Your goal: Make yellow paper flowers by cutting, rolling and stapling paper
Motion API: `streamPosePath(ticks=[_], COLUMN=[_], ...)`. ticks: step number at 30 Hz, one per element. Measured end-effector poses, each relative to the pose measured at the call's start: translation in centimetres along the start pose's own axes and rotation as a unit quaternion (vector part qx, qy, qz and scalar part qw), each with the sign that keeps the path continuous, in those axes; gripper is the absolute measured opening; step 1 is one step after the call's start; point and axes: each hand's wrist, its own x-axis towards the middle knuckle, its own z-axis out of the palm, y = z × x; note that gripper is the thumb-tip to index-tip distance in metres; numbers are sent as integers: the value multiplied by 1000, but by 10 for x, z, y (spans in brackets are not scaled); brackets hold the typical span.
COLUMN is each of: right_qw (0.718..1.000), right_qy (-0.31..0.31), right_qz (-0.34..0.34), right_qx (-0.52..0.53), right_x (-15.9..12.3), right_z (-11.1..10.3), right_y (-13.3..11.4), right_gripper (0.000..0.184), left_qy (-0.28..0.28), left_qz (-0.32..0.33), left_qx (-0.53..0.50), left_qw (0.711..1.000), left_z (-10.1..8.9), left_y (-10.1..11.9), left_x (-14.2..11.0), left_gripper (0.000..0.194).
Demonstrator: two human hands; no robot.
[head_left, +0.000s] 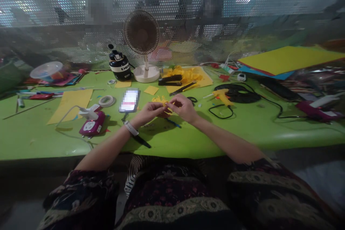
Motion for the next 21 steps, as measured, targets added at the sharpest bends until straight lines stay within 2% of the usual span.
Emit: streamPosePath(ticks=[21], right_qw=[1000], right_qy=[-11], right_qz=[9], right_qx=[1], right_x=[1], right_z=[-1], right_y=[-1], right_gripper=[36], left_qy=[-8], left_qz=[-2], left_qx=[7], left_qw=[1000], left_z=[-4], left_y=[-5], left_x=[1], left_gripper=[45])
